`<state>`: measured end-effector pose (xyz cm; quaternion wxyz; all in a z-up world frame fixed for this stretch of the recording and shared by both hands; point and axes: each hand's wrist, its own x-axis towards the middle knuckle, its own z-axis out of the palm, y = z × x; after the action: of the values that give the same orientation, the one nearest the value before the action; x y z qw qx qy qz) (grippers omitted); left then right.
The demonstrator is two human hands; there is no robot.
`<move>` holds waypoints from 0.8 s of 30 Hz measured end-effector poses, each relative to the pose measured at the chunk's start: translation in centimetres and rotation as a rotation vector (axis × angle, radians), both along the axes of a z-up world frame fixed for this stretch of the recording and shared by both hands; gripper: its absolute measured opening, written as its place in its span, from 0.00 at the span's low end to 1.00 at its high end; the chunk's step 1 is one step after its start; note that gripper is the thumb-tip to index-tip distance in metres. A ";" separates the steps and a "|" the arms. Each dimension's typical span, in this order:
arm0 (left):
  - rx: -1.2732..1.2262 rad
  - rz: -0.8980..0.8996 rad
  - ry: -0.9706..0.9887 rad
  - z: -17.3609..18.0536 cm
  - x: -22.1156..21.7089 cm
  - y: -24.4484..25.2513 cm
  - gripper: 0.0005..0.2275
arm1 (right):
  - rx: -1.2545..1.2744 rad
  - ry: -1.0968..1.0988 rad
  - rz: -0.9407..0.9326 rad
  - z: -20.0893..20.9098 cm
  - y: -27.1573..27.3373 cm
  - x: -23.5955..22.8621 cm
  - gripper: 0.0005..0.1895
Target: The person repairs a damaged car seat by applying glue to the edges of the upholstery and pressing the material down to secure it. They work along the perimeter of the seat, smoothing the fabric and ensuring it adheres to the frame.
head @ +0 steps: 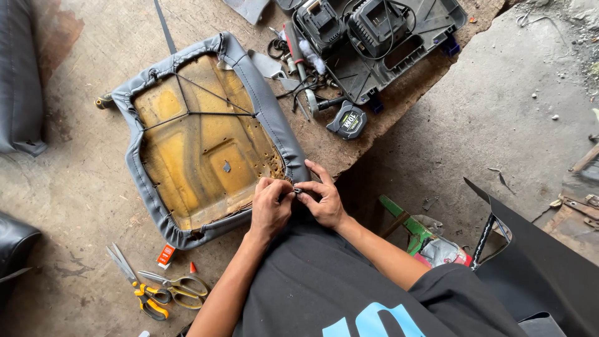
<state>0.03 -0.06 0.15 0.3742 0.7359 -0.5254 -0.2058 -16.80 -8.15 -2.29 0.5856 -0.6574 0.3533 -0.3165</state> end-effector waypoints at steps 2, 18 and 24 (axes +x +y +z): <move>0.003 -0.001 -0.014 1.2 0.1 -0.3 0.11 | 0.004 0.005 -0.019 0.2 0.2 0.3 0.12; 0.109 -0.123 -0.129 2.4 0.4 -1.0 0.14 | -0.022 -0.001 -0.048 -1.6 0.0 0.3 0.16; 0.170 -0.144 -0.134 2.6 0.2 -1.4 0.08 | -0.071 -0.043 0.005 -1.6 -0.8 0.0 0.15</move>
<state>0.21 -1.45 2.72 0.2588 0.7375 -0.5814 -0.2262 -16.77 -8.98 -3.94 0.5701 -0.6718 0.3275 -0.3412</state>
